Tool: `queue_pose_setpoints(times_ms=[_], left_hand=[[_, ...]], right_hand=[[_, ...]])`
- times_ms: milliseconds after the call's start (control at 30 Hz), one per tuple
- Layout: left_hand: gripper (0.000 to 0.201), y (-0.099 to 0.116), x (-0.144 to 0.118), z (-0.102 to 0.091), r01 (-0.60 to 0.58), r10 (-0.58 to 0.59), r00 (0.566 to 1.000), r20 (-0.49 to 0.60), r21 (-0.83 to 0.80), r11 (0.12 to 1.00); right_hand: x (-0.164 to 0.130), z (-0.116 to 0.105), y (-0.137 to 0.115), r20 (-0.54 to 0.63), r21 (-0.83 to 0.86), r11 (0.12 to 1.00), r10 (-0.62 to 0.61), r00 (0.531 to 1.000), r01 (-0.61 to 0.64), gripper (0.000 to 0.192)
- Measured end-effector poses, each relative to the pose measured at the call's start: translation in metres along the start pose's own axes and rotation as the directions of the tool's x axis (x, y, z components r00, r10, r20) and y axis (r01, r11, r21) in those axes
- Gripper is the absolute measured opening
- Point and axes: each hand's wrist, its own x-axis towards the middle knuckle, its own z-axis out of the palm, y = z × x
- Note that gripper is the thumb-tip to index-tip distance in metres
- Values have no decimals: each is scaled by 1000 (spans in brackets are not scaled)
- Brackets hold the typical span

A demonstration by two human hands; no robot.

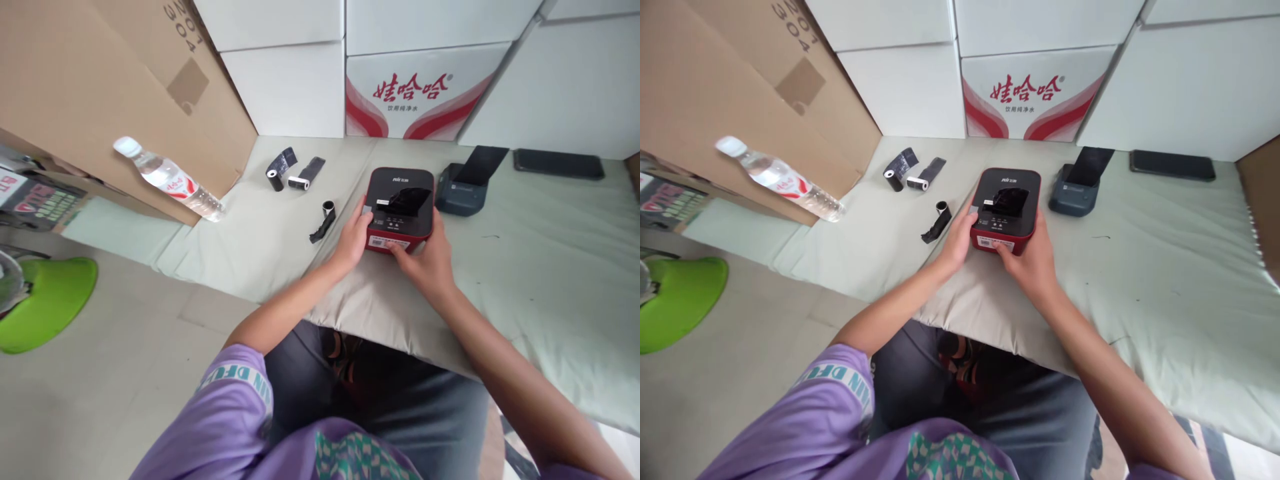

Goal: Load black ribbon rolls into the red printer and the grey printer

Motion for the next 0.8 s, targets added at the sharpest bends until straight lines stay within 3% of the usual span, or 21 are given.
queue_pose_setpoints(times_ms=[133,233,433,633,800], left_hand=[[61,-5,-6,-2,-70,71,997,-34,34,997],[59,-10,7,-6,-104,105,994,-28,28,994],[75,-15,49,-22,-38,40,994,101,-22,999],[89,-18,48,-28,8,5,987,161,-86,996],[95,-19,50,-30,-12,42,977,208,-145,989]], right_hand=[[-7,3,7,1,33,999,-7,1000,7,109],[-7,4,14,-36,75,997,22,999,-19,113],[-6,3,17,-43,148,989,30,999,-23,115],[-4,1,18,-19,132,991,21,1000,-18,115],[-4,3,20,-37,132,991,23,999,-18,115]])
